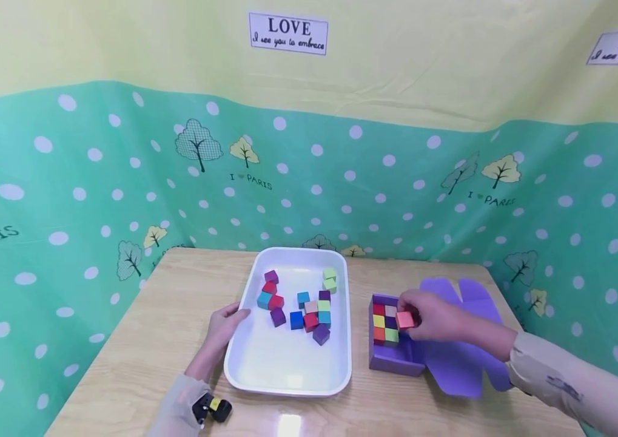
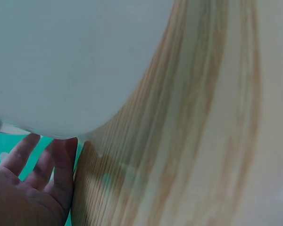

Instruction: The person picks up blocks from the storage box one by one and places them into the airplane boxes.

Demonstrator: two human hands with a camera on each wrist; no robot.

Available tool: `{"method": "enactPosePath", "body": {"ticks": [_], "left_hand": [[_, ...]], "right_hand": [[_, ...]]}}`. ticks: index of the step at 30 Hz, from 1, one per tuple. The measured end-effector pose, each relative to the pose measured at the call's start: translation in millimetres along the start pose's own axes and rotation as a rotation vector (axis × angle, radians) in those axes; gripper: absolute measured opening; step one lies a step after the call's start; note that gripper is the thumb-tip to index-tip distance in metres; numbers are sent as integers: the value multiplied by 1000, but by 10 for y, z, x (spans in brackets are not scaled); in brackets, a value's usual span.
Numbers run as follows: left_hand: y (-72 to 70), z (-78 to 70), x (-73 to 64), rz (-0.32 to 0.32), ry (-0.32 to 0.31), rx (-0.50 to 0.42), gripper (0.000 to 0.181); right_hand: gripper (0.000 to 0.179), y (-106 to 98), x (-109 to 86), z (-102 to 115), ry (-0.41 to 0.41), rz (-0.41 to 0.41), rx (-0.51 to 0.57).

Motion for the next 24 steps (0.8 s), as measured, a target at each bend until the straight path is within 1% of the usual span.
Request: {"method": "enactPosePath", "body": {"ticks": [4,6,10,14,17,20,24], "left_hand": [[-1,-10,12,2,0,-9,54],[-1,-12,12,4,2,-7,54],[-8,-8,7,5,3,-1,54],[-23,7,-2,-3,-10,3,54],[-24,11,-6,7,-11,-5,56],[-21,17,-7,15,-11,-11,57],[-11,11,-11,17,-5,-2,56]], "right_hand": [[32,109,-9,-46,39,50,-19],[31,139,-18,-55,46,59,-21],[32,169,-34,-81,64,57,-38],[33,196,-31,-135,112,59,-56],[33,206,-22,-178,142,52,-72],[32,221,-26,-222,157,45,-71],[31,249,-59,-284,152,13,-57]]}}
Point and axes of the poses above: each hand's wrist, its own x-axis towards the middle knuckle, its own y-axis out of the palm, z = x × y, the point moved 4 cm from there along x, towards the middle knuckle, and after that the axes turned 15 degrees about -z, right-handed, at the moved point
